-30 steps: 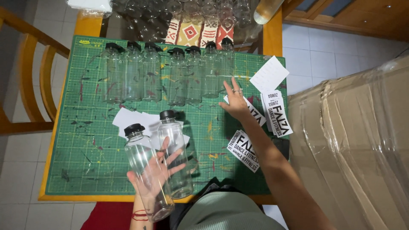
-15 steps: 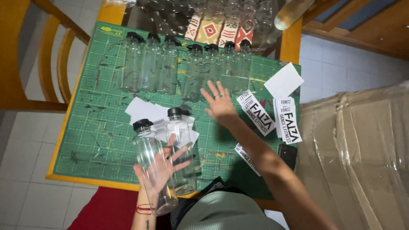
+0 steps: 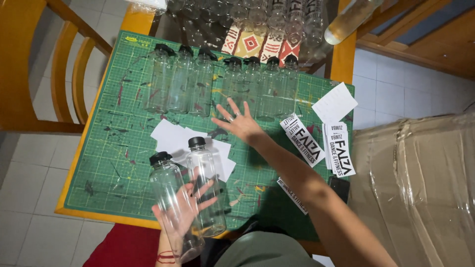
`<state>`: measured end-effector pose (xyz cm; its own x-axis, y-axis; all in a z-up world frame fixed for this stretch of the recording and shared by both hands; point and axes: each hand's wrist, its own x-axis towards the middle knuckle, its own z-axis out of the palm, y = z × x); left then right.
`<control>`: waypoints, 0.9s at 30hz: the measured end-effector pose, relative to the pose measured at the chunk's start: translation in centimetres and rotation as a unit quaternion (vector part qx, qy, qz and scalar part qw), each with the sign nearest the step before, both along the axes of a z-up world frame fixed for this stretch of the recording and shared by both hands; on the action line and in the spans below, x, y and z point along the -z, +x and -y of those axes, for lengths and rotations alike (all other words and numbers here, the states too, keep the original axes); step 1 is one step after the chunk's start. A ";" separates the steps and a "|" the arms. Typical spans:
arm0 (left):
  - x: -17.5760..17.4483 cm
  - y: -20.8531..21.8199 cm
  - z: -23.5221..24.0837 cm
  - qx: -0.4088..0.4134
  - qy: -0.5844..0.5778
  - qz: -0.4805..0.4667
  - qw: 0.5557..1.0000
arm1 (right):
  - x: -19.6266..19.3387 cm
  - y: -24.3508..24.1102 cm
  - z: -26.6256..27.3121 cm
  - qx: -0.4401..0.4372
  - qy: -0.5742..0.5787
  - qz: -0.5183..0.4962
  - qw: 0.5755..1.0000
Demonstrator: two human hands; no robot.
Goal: The person unpacks clear plastic bottles with black caps from a cardboard box and arranges them on a green cutting mat. They then peel a sticker from a backing sheet and apply it to the side of a bottle, smoothing it down with their fingers.
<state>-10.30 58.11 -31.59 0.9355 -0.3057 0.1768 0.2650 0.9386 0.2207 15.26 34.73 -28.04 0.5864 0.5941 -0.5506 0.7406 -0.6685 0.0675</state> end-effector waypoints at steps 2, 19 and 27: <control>0.3 -0.3 -0.1 -0.007 0.058 -0.004 0.998 | -1.2 0.3 -0.4 0.047 0.000 -0.038 0.998; -0.1 1.0 -0.1 -0.014 0.074 -0.011 0.997 | -0.3 2.1 -6.1 -0.066 0.113 0.052 0.990; -0.3 3.2 -0.9 -0.041 0.093 -0.015 0.995 | 0.1 0.9 -6.6 0.191 0.392 -0.007 0.900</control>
